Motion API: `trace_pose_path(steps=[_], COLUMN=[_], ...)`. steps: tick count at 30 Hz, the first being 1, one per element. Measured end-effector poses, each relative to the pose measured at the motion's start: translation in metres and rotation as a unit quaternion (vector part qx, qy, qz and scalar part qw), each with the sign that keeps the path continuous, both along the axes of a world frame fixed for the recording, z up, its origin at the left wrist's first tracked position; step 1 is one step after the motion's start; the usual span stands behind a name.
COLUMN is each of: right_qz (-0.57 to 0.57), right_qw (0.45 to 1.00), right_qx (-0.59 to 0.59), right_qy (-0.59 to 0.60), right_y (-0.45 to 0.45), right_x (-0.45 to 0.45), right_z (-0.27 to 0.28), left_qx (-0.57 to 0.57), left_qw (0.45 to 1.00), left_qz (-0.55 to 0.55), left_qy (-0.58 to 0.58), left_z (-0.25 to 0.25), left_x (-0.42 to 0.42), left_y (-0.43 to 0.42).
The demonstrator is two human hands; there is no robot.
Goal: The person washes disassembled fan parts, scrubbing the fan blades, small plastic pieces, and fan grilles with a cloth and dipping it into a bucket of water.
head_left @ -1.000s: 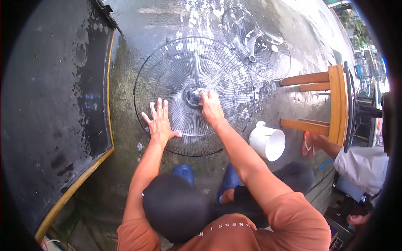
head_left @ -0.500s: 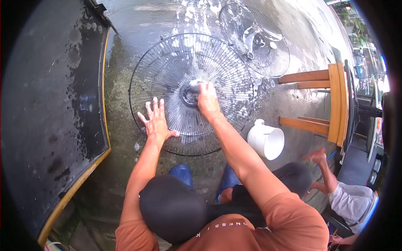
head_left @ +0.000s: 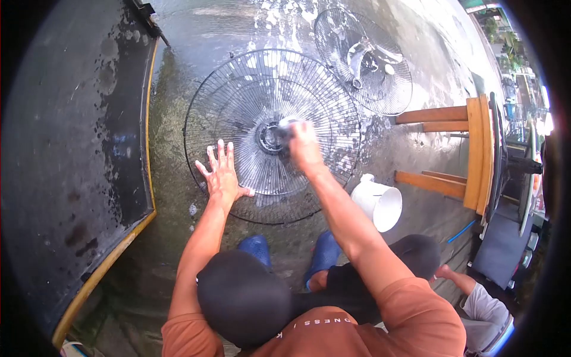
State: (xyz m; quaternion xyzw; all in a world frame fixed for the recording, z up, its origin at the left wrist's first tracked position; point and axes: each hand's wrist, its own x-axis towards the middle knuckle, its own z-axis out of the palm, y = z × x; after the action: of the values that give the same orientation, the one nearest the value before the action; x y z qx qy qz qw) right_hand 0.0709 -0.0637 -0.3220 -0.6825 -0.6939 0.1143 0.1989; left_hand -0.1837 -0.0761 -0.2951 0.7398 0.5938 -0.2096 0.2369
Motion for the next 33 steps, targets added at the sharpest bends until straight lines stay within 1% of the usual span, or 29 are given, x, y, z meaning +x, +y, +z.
trace_pose_path(steps=[3, 4, 5, 6, 7, 8, 10, 12, 14, 16, 17, 18, 20, 22, 23, 26, 28, 29, 30, 32, 33], right_qz=[0.026, 0.037, 0.000, -0.053, -0.069, -0.094, -0.136, -0.067, 0.030, 0.130, 0.148, 0.171, 0.103, 0.107, 0.086, 0.058, 0.067, 0.102, 0.144, 0.114, 0.083], right_qw=[0.997, 0.998, 0.996, 0.989, 0.984, 0.967, 0.972, 0.988, 0.997, 0.989, 0.987, 0.980, 0.981, 0.968, 0.962, 0.988, 0.995, 0.993, 0.988, 0.978, 0.979], right_qx=[-0.052, 0.030, 0.036, -0.036, -0.010, -0.062, -0.047, 0.078, 0.065, 0.034, 0.015, 0.054, 0.030, 0.038, 0.124, 0.040, 0.020, 0.014, 0.044, 0.122, 0.096], right_qy=[-0.049, -0.052, -0.077, -0.136, -0.164, -0.229, -0.188, -0.116, -0.019, -0.055, -0.064, -0.084, -0.160, -0.225, -0.227, -0.138, -0.067, -0.049, -0.038, -0.128, -0.157], right_y=[-0.012, -0.018, -0.028, -0.039, -0.044, -0.048, -0.037, -0.006, 0.021, 0.036, 0.044, 0.057, 0.084, 0.101, 0.100, 0.055, 0.034, 0.041, 0.053, 0.085, 0.095], right_x=[-0.001, 0.014, 0.034, 0.057, 0.074, 0.088, 0.075, 0.040, 0.005, -0.005, 0.002, 0.018, 0.057, 0.078, 0.078, 0.023, 0.003, 0.013, 0.028, 0.072, 0.084], right_z=[-0.009, -0.009, -0.004, 0.002, 0.008, 0.009, 0.018, 0.026, 0.017, -0.007, -0.014, -0.011, -0.003, -0.003, -0.016, -0.037, -0.039, -0.038, -0.035, -0.028, -0.024], left_qx=[0.008, 0.012, 0.016, 0.011, 0.007, 0.005, 0.002, 0.007, 0.005, 0.011, 0.010, 0.007, 0.005, -0.001, -0.001, -0.008, -0.006, -0.006, -0.001, 0.005, -0.001], left_qw=[1.000, 1.000, 1.000, 1.000, 1.000, 1.000, 1.000, 1.000, 1.000, 1.000, 1.000, 1.000, 1.000, 1.000, 1.000, 1.000, 1.000, 1.000, 1.000, 1.000, 0.999], left_qz=[-0.001, 0.002, 0.003, 0.003, 0.002, 0.003, 0.004, 0.003, -0.001, -0.002, -0.002, 0.000, 0.005, 0.004, 0.007, 0.009, 0.008, 0.010, 0.006, 0.004, 0.008], left_qy=[-0.015, -0.019, -0.023, -0.015, -0.009, -0.003, -0.005, -0.008, -0.006, -0.013, -0.014, -0.017, -0.017, -0.013, -0.010, -0.011, -0.012, -0.020, -0.021, -0.026, -0.031], left_z=[-0.003, -0.003, -0.004, -0.003, -0.002, -0.001, -0.002, -0.003, -0.002, -0.003, -0.003, -0.004, -0.002, -0.001, -0.001, 0.003, 0.002, -0.001, -0.001, -0.002, 0.000], left_x=[-0.003, -0.004, -0.005, -0.004, -0.002, -0.001, -0.001, 0.002, 0.001, -0.001, -0.002, -0.003, -0.002, -0.002, -0.001, 0.003, 0.001, 0.000, -0.001, -0.001, -0.001], left_y=[-0.001, -0.002, -0.001, -0.002, -0.001, 0.001, 0.000, 0.004, 0.001, 0.002, 0.002, 0.001, 0.003, 0.001, 0.002, 0.006, 0.005, 0.004, 0.003, 0.003, 0.004])
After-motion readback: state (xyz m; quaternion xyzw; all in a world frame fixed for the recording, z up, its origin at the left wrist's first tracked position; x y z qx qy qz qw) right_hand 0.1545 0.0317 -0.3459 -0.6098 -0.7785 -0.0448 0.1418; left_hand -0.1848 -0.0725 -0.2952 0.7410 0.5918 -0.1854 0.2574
